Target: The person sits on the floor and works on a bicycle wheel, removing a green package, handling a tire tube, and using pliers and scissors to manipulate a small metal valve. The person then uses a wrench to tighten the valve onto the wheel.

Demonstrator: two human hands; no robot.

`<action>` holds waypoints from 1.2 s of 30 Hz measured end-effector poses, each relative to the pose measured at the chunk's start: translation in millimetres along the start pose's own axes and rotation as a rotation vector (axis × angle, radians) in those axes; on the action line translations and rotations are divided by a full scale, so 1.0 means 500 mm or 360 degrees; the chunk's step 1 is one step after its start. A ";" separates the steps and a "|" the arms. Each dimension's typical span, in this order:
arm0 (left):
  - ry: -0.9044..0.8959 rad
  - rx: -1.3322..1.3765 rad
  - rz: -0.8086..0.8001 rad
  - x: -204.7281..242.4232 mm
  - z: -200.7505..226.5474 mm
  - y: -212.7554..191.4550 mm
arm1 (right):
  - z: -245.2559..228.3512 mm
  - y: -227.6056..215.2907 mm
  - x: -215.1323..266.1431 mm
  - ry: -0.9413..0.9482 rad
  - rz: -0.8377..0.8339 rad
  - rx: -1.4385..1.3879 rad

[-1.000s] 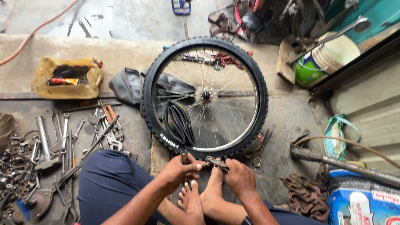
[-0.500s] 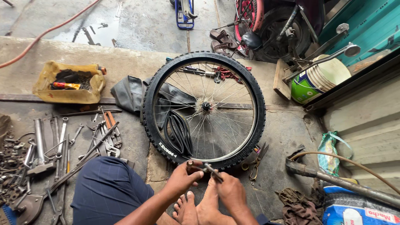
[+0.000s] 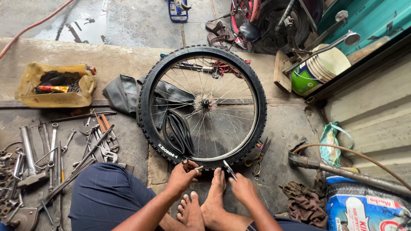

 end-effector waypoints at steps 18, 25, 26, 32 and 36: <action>0.0147 -0.0224 -0.0391 0.005 -0.024 0.048 | -0.262 -0.061 0.190 -0.1072 0.0506 -0.0154; -0.0059 -0.0223 -0.0497 0.011 -0.048 0.065 | -0.265 -0.092 0.196 -0.0914 0.0357 -0.0298; -0.0093 -0.0158 -0.0519 0.016 -0.049 0.066 | -0.262 -0.088 0.192 -0.0796 0.0272 -0.0312; 0.0327 -0.0558 -0.0411 0.040 0.012 0.078 | -0.258 -0.079 0.181 -0.0721 0.0181 -0.0365; 0.0280 -0.0630 -0.0195 0.043 0.017 0.060 | -0.276 -0.087 0.218 -0.1247 0.0603 -0.0137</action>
Point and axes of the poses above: each hand's wrist, its own x-axis away from the middle knuckle, its own y-axis out of the palm, z = x × y, the point moved 9 cm from there along -x, towards the middle knuckle, and after that the axes turned 2 degrees about y, right-handed, at the moved point
